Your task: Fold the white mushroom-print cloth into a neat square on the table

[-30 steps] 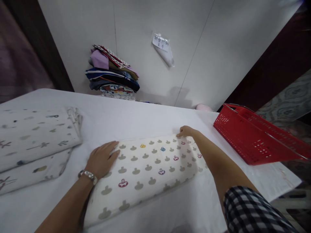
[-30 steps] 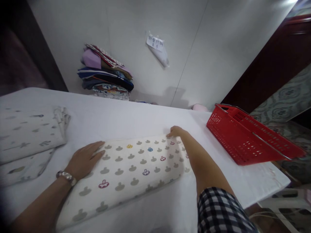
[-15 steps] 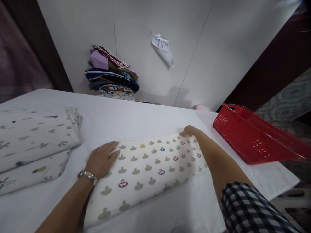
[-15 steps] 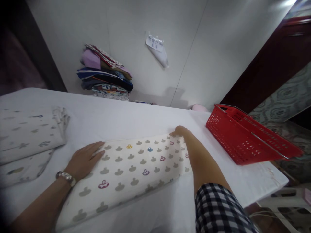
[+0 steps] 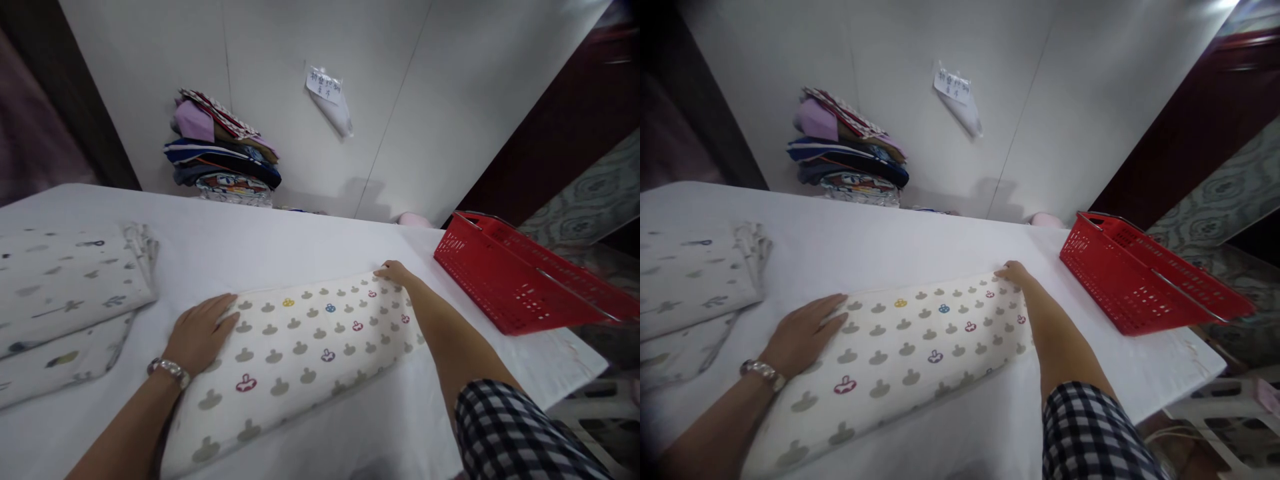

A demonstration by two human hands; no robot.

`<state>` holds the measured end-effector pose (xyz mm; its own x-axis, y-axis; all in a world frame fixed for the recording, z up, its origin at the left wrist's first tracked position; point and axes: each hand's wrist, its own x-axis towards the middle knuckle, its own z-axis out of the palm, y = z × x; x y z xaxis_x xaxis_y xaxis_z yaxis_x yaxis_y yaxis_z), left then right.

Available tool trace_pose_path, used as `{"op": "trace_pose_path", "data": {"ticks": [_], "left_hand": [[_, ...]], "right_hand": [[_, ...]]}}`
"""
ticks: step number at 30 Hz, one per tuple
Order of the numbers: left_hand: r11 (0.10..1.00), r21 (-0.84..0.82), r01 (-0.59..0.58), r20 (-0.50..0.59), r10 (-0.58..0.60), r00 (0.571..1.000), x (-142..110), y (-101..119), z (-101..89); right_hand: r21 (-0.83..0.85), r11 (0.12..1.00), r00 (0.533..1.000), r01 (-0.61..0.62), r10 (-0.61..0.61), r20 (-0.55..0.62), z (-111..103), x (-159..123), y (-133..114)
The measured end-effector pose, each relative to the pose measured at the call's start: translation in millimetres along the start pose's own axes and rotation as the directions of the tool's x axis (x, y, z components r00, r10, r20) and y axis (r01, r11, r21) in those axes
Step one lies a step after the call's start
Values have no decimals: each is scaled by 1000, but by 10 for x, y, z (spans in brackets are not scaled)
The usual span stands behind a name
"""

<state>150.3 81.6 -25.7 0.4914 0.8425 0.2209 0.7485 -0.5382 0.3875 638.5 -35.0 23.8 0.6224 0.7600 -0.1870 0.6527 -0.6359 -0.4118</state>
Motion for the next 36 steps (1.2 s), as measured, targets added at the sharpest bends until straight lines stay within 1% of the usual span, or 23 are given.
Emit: {"op": "trace_pose_path", "data": {"ticks": [6, 11, 14, 16, 18, 21, 25, 26, 28, 30, 32, 34, 36], "left_hand": [[1000, -2, -2, 6, 2, 1000, 0, -27, 25], [1000, 6, -11, 1, 11, 1000, -6, -25, 24], [1000, 9, -9, 5, 9, 1000, -7, -17, 19], [1000, 8, -6, 11, 6, 1000, -7, -9, 16], [1000, 7, -1, 16, 1, 1000, -6, -1, 13], [1000, 4, 8, 19, -8, 1000, -4, 10, 4], [1000, -1, 0, 12, 0, 1000, -2, 20, -11], [1000, -1, 1, 11, -1, 1000, -1, 23, -15], [1000, -2, 5, 13, -5, 1000, -1, 29, -25], [1000, -10, 3, 14, -2, 1000, 0, 37, -36], [1000, -21, 0, 10, 0, 1000, 0, 46, -47], [1000, -28, 7, 11, -6, 1000, 1, 54, -55], [999, -24, 23, 16, -23, 1000, 3, 59, -57]], "right_hand": [[115, 988, 993, -105, 110, -37, 52, -11, 50], [158, 981, 983, -113, 133, -126, 157, -11, 110], [134, 984, 966, -120, 147, -214, 240, -27, 159], [80, 990, 950, -114, 132, -282, 283, -44, 183], [29, 993, 940, -117, 120, -320, 304, -59, 190], [3, 988, 933, -157, 150, -326, 290, -70, 166], [-2, 978, 937, -210, 201, -285, 251, -113, 125], [-16, 979, 940, -201, 188, -284, 251, -139, 124], [-71, 987, 942, -142, 113, -317, 270, -211, 139], [-158, 987, 929, -37, -24, -369, 306, -306, 165], [-251, 965, 904, 76, -173, -391, 348, -408, 184], [-325, 933, 886, 156, -277, -371, 389, -499, 183], [-368, 909, 894, 195, -319, -314, 429, -560, 163]]}}
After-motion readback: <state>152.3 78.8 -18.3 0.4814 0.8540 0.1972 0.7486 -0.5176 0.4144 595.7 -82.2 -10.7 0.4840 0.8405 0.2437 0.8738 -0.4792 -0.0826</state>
